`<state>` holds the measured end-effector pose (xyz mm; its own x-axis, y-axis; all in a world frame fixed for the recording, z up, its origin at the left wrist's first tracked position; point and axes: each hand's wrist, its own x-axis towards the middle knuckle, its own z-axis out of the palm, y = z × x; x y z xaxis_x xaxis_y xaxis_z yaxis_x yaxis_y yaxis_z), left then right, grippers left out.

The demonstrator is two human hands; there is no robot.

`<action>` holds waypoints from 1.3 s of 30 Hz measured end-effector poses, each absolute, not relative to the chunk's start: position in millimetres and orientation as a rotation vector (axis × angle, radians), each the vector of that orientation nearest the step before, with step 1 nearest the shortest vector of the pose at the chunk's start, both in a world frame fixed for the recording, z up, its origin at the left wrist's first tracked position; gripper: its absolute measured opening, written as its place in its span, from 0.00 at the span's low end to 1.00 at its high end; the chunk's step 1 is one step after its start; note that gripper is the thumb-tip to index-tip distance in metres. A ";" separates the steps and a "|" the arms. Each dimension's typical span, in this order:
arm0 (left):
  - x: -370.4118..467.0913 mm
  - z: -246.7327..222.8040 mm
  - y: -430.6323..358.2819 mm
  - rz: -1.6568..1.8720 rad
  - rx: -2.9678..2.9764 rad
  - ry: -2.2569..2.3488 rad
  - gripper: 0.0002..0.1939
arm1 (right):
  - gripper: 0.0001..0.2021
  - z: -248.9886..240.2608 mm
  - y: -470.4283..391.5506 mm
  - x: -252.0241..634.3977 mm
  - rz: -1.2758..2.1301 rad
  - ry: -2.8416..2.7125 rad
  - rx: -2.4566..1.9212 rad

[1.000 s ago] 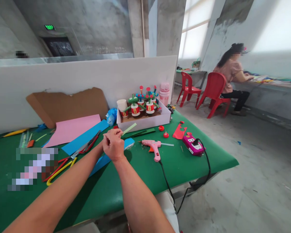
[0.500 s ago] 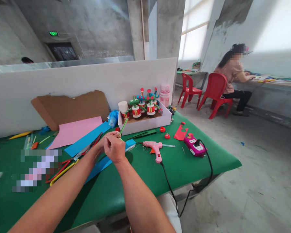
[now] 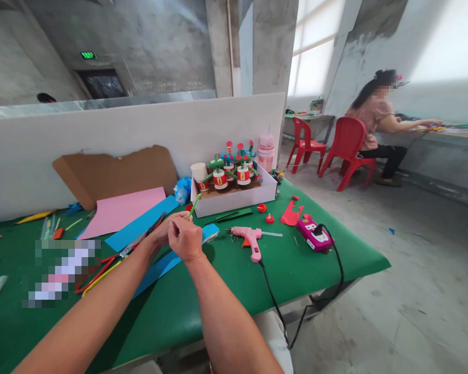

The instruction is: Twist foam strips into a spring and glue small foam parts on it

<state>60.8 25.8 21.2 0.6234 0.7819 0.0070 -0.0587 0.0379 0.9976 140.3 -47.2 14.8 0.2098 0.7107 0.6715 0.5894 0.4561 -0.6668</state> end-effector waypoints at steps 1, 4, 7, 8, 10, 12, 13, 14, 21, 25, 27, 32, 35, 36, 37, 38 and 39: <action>59.9 23.1 25.0 0.737 1.396 0.660 0.17 | 0.11 15.4 -47.1 141.0 0.132 -1.443 -1.181; 55.1 30.3 22.9 0.817 1.410 0.641 0.19 | 0.09 18.8 -45.1 145.7 0.222 -1.225 -1.136; 46.2 35.9 22.2 0.858 1.485 0.647 0.20 | 0.15 22.2 -40.9 152.8 0.330 -0.956 -1.121; 42.6 36.9 22.2 0.852 1.519 0.661 0.21 | 0.17 23.0 -39.6 154.9 0.346 -0.925 -1.101; 35.7 37.4 21.9 0.827 1.581 0.698 0.22 | 0.17 24.0 -38.2 158.0 0.345 -0.946 -1.058; 30.3 36.9 20.9 0.800 1.631 0.728 0.23 | 0.16 24.2 -38.4 159.3 0.318 -1.008 -1.029; 28.3 36.6 20.1 0.785 1.652 0.739 0.24 | 0.15 24.0 -38.7 159.5 0.305 -1.038 -1.021; 26.8 36.2 19.2 0.770 1.670 0.746 0.24 | 0.15 23.7 -39.1 159.5 0.297 -1.062 -1.014; 23.4 36.0 13.5 0.705 1.716 0.727 0.26 | 0.13 20.0 -37.9 157.1 0.299 -1.144 -0.976; 22.9 38.6 12.4 0.697 1.749 0.735 0.26 | 0.12 20.3 -38.3 157.0 0.327 -1.161 -0.972; 22.4 39.5 12.3 0.688 1.761 0.744 0.26 | 0.12 21.0 -38.9 157.6 0.323 -1.163 -0.980; 20.6 39.1 12.6 0.680 1.775 0.749 0.26 | 0.14 22.9 -40.2 158.3 0.306 -1.184 -1.001; 19.8 37.9 13.0 0.691 1.777 0.746 0.26 | 0.14 24.4 -41.4 157.5 0.301 -1.193 -1.006; 19.6 37.5 13.1 0.694 1.777 0.747 0.26 | 0.13 24.8 -41.8 157.2 0.302 -1.189 -1.005; 19.4 37.1 13.1 0.694 1.779 0.751 0.26 | 0.12 25.1 -42.0 156.7 0.307 -1.182 -1.004; 19.3 36.9 13.1 0.689 1.784 0.758 0.25 | 0.11 25.3 -42.2 156.4 0.317 -1.172 -1.005; 19.2 36.7 13.0 0.682 1.792 0.768 0.25 | 0.10 25.3 -42.1 156.1 0.332 -1.160 -1.007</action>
<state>19.2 13.0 36.7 0.6356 0.7661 0.0950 0.1848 -0.2705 0.9448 156.1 -42.1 25.3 0.4104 0.6844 0.6026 0.2620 0.5445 -0.7968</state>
